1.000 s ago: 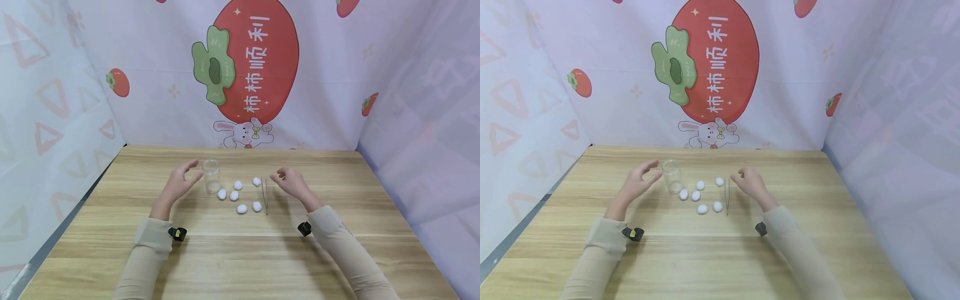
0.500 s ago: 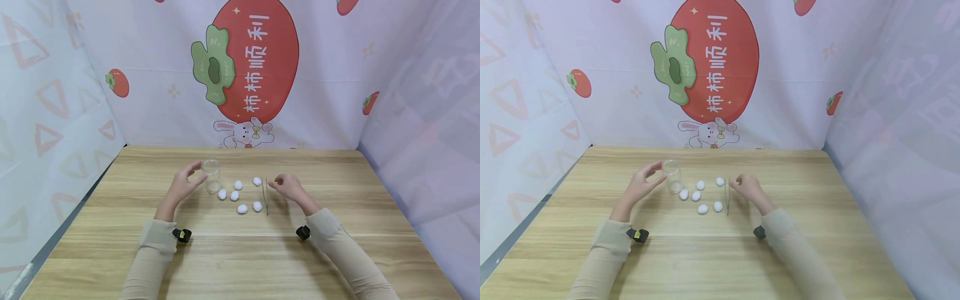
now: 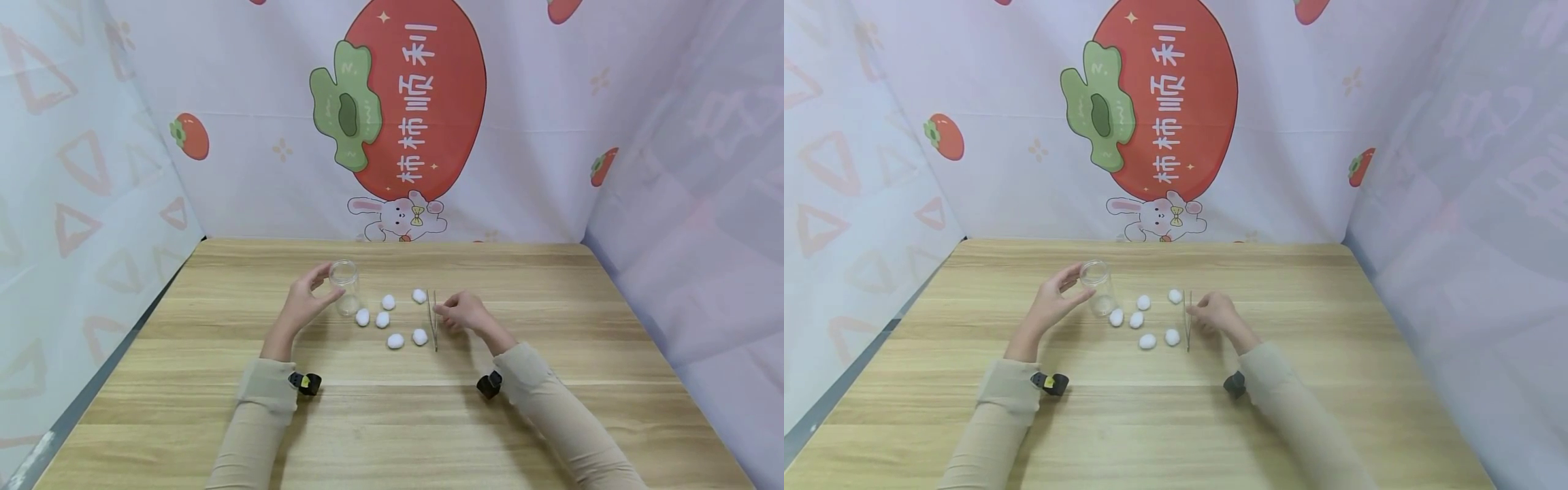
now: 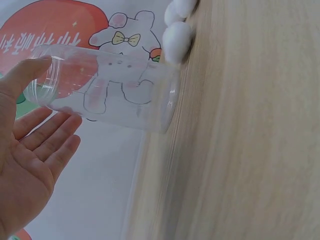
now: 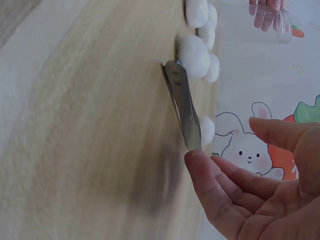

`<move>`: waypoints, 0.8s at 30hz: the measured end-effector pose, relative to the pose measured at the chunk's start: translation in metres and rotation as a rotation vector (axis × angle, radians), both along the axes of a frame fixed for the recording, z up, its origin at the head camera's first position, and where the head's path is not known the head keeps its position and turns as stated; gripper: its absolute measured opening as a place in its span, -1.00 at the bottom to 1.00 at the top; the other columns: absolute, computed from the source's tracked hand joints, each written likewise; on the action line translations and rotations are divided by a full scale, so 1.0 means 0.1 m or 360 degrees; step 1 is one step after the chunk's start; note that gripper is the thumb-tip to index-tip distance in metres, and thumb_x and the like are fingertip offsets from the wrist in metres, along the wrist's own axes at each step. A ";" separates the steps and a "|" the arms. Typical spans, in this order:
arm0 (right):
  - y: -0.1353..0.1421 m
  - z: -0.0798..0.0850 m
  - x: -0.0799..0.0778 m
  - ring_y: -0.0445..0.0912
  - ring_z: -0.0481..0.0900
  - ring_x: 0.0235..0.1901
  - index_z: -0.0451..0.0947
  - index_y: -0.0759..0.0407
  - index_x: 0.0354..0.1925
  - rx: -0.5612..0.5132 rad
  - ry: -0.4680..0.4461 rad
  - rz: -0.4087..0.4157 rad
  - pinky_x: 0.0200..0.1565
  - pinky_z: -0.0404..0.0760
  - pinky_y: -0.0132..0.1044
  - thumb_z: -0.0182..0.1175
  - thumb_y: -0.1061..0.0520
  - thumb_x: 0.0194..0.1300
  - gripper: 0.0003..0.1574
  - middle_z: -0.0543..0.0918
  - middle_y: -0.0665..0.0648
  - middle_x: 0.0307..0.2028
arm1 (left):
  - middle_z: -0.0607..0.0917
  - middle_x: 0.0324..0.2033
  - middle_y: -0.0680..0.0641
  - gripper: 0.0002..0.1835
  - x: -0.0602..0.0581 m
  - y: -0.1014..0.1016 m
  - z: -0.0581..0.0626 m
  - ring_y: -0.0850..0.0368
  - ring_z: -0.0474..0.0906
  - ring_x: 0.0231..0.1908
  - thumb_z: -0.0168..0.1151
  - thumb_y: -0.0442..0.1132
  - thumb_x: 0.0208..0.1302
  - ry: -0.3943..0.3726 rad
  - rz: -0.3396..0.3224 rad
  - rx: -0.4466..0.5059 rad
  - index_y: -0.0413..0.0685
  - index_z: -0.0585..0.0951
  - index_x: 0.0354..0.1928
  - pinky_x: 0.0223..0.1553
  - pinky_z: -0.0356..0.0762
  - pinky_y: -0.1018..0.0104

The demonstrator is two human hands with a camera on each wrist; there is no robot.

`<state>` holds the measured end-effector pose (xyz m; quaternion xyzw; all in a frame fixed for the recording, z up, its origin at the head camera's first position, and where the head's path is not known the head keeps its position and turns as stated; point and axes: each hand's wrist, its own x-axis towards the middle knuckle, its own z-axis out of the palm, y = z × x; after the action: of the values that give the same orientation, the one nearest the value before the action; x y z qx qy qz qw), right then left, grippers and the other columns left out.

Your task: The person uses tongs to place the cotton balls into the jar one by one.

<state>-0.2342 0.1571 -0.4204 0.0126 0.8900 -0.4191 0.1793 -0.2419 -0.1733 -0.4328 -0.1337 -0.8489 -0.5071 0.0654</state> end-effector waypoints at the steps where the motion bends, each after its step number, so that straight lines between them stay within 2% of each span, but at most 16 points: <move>1: 0.00 -0.01 0.00 -0.06 0.69 -0.38 0.54 0.48 -0.05 -0.0018 -0.0024 -0.0017 -0.30 0.79 -0.28 0.19 0.06 0.34 -0.53 0.71 0.35 -0.28 | 0.48 0.26 -0.33 -0.30 0.00 0.01 0.00 -0.25 0.43 0.27 0.37 -0.20 0.19 -0.0001 0.0002 0.0003 -0.27 0.35 0.32 0.42 0.38 -0.06; 6: -0.01 -0.04 0.00 -0.15 0.68 -0.45 0.54 0.47 -0.08 -0.0090 -0.0140 -0.0104 -0.30 0.79 -0.31 0.22 0.08 0.32 -0.56 0.73 0.30 -0.33 | 0.49 0.26 -0.32 -0.30 0.01 0.04 0.00 -0.23 0.44 0.28 0.38 -0.22 0.16 -0.0010 0.0002 0.0027 -0.25 0.35 0.32 0.41 0.39 -0.05; 13: -0.01 -0.12 -0.04 -0.22 0.63 -0.62 0.54 0.48 -0.15 -0.0307 -0.0289 -0.0269 -0.43 0.76 -0.39 0.29 0.15 0.25 -0.63 0.69 0.10 -0.56 | 0.49 0.25 -0.34 -0.28 -0.01 0.07 -0.02 -0.23 0.43 0.29 0.41 -0.24 0.13 -0.0051 0.0017 0.0073 -0.24 0.35 0.32 0.43 0.38 -0.01; 17: -0.03 -0.17 -0.06 -0.23 0.61 -0.68 0.55 0.46 -0.21 -0.0360 -0.0313 -0.0362 -0.49 0.75 -0.41 0.35 0.18 0.18 -0.66 0.65 0.05 -0.64 | 0.48 0.25 -0.34 -0.26 -0.01 0.08 -0.03 -0.24 0.41 0.30 0.41 -0.24 0.13 -0.0078 0.0025 0.0095 -0.24 0.33 0.34 0.44 0.36 0.00; 24: -0.07 -0.24 -0.08 -0.24 0.57 -0.76 0.61 0.34 -0.43 -0.0368 -0.0353 -0.0502 -0.58 0.71 -0.43 0.47 0.21 0.02 -0.76 0.62 0.04 -0.73 | 0.45 0.28 -0.34 -0.22 -0.01 0.08 -0.06 -0.24 0.37 0.34 0.42 -0.25 0.11 -0.0133 0.0025 0.0147 -0.24 0.30 0.36 0.46 0.32 0.00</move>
<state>-0.2422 0.1500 -0.4441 0.1768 0.7978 -0.5373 0.2086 -0.2427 -0.1650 -0.4393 -0.1026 -0.8277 -0.5503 0.0402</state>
